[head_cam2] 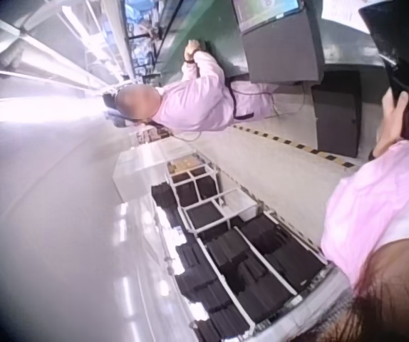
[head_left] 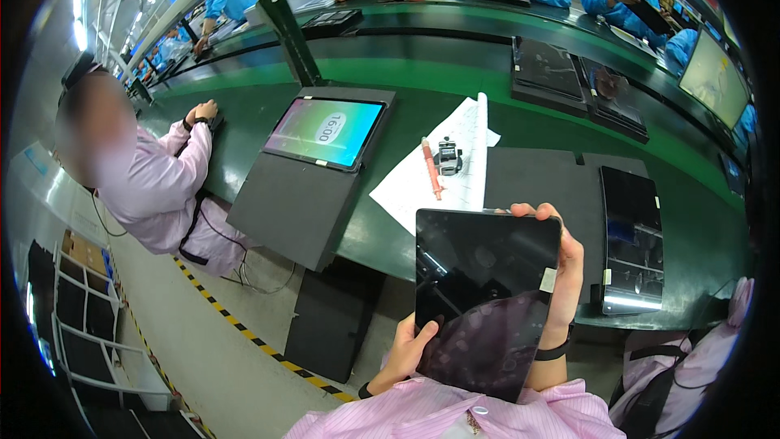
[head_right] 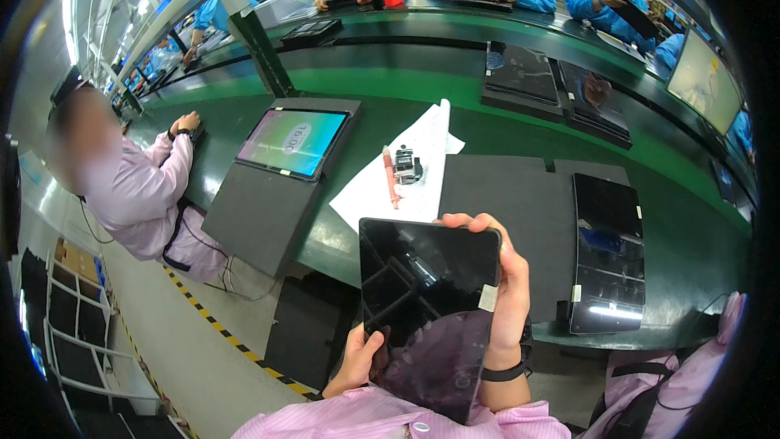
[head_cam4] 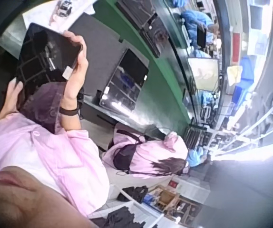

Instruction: Assembling, peeling protective film from, and inspecting tablet computer screens and chassis on a factory production line.

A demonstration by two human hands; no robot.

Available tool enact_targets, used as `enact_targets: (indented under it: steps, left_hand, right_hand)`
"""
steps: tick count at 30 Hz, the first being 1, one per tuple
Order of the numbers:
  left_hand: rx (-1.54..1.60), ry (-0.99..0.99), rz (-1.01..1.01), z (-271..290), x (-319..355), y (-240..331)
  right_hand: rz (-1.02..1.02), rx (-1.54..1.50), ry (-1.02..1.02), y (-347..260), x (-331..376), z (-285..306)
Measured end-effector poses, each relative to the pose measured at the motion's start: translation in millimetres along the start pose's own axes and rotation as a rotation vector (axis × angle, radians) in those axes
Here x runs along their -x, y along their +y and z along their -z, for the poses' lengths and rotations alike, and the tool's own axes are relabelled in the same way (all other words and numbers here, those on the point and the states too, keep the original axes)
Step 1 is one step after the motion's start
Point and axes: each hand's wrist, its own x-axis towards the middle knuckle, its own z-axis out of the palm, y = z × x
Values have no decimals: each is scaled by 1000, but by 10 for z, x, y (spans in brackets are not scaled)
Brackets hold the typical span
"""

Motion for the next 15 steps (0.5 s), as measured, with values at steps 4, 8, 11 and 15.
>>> enact_targets:
  steps: [4, 8, 11, 15]
  left_hand:
    - [19, 1, 5, -58, -31, 13]
    - [-4, -57, 4, -67, -34, 109]
    - [-11, -41, -35, 101, 20, 20]
    - [-278, 23, -212, 396, 298, -94]
  right_hand:
    - [49, 231, -16, -93, -46, 145]
    - [371, 918, 86, -364, -282, 164]
    - [296, 1462, -364, -491, -661, -335]
    - [378, 1600, -1015, 442, -1389, -733]
